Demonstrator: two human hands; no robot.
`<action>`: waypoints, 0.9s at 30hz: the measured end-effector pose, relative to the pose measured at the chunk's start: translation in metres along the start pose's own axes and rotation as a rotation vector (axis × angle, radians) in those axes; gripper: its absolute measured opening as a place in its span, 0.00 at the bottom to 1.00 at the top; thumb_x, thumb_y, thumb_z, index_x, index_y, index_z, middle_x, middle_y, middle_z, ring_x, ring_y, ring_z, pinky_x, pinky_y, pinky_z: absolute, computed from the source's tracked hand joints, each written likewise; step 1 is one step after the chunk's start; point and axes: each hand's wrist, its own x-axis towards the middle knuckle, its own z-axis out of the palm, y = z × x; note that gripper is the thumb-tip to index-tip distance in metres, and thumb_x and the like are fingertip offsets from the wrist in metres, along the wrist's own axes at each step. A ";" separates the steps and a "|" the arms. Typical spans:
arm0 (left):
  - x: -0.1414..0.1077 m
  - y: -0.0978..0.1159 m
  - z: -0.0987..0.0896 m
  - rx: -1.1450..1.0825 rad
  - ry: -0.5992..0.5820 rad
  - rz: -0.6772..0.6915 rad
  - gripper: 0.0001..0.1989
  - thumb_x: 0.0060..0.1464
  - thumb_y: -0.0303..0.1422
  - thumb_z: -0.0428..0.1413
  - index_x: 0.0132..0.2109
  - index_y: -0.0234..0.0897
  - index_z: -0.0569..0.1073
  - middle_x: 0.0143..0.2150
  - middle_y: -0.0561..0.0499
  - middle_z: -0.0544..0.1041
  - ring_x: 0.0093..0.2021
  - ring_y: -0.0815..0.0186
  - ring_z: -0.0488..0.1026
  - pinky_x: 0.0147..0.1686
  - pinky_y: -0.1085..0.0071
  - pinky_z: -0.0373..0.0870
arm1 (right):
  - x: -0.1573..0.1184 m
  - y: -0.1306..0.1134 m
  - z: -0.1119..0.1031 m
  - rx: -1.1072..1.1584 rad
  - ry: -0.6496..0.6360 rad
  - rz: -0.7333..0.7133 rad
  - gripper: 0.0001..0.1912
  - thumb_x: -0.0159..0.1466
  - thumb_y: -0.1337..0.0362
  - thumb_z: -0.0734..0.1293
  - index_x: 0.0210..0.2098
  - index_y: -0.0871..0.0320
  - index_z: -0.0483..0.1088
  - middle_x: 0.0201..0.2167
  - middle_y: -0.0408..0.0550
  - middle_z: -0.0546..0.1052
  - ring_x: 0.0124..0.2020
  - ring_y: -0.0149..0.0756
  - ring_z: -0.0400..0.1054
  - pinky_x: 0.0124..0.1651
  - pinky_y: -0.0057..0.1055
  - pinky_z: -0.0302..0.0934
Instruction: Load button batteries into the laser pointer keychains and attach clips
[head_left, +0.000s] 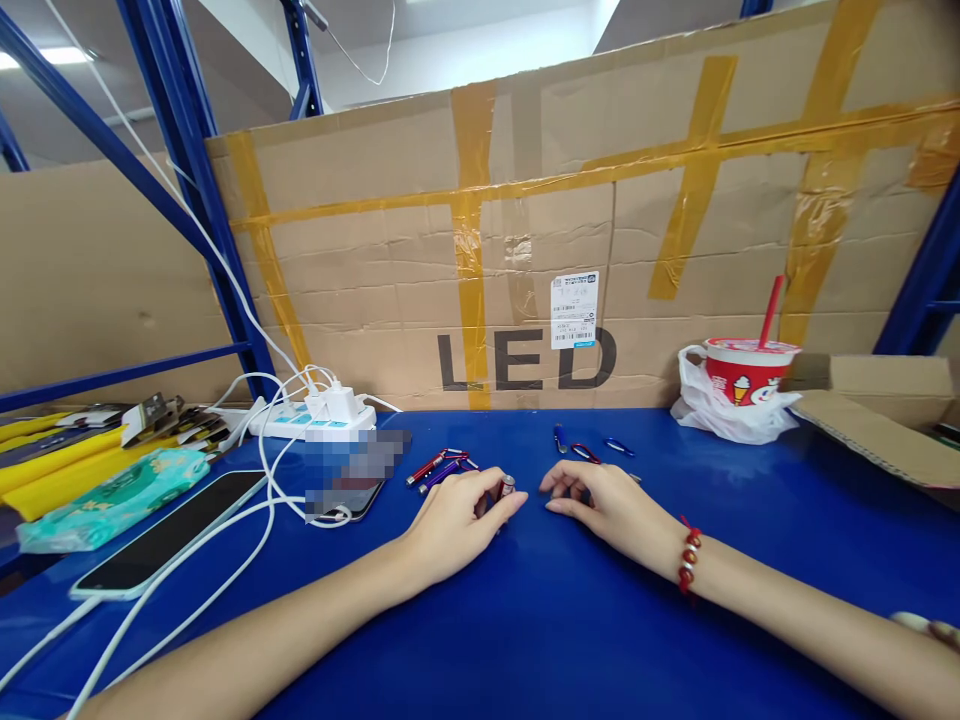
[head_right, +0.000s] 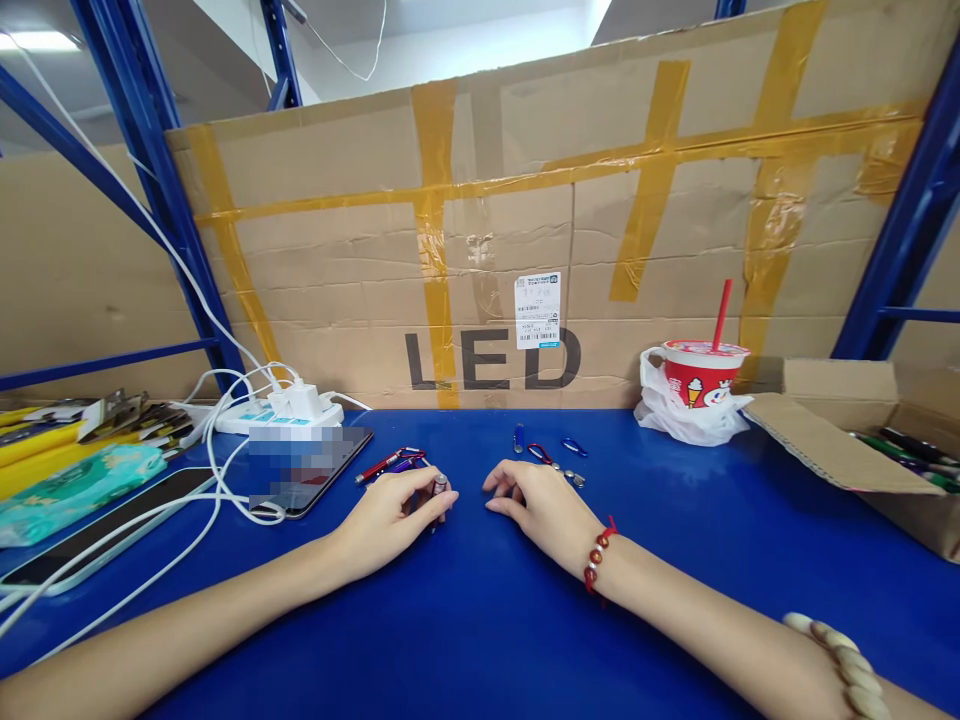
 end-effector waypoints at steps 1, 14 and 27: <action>0.000 0.000 0.000 -0.008 -0.005 -0.006 0.17 0.57 0.43 0.44 0.30 0.36 0.66 0.27 0.55 0.72 0.27 0.71 0.67 0.26 0.76 0.58 | 0.000 0.000 0.000 0.004 0.007 0.002 0.06 0.58 0.66 0.63 0.36 0.59 0.68 0.30 0.42 0.73 0.29 0.27 0.66 0.33 0.25 0.59; -0.002 0.002 -0.001 0.038 -0.030 -0.039 0.18 0.58 0.45 0.39 0.28 0.36 0.56 0.20 0.57 0.59 0.21 0.72 0.57 0.23 0.75 0.50 | -0.002 0.004 0.002 -0.019 0.057 -0.065 0.05 0.57 0.63 0.65 0.30 0.58 0.72 0.28 0.42 0.73 0.29 0.28 0.66 0.32 0.25 0.58; -0.002 0.000 -0.002 -0.009 -0.198 0.118 0.12 0.58 0.40 0.44 0.32 0.36 0.61 0.25 0.57 0.64 0.26 0.72 0.60 0.28 0.77 0.53 | -0.020 -0.026 0.003 0.191 0.391 -0.524 0.05 0.60 0.68 0.63 0.33 0.59 0.71 0.31 0.44 0.74 0.33 0.25 0.67 0.37 0.21 0.62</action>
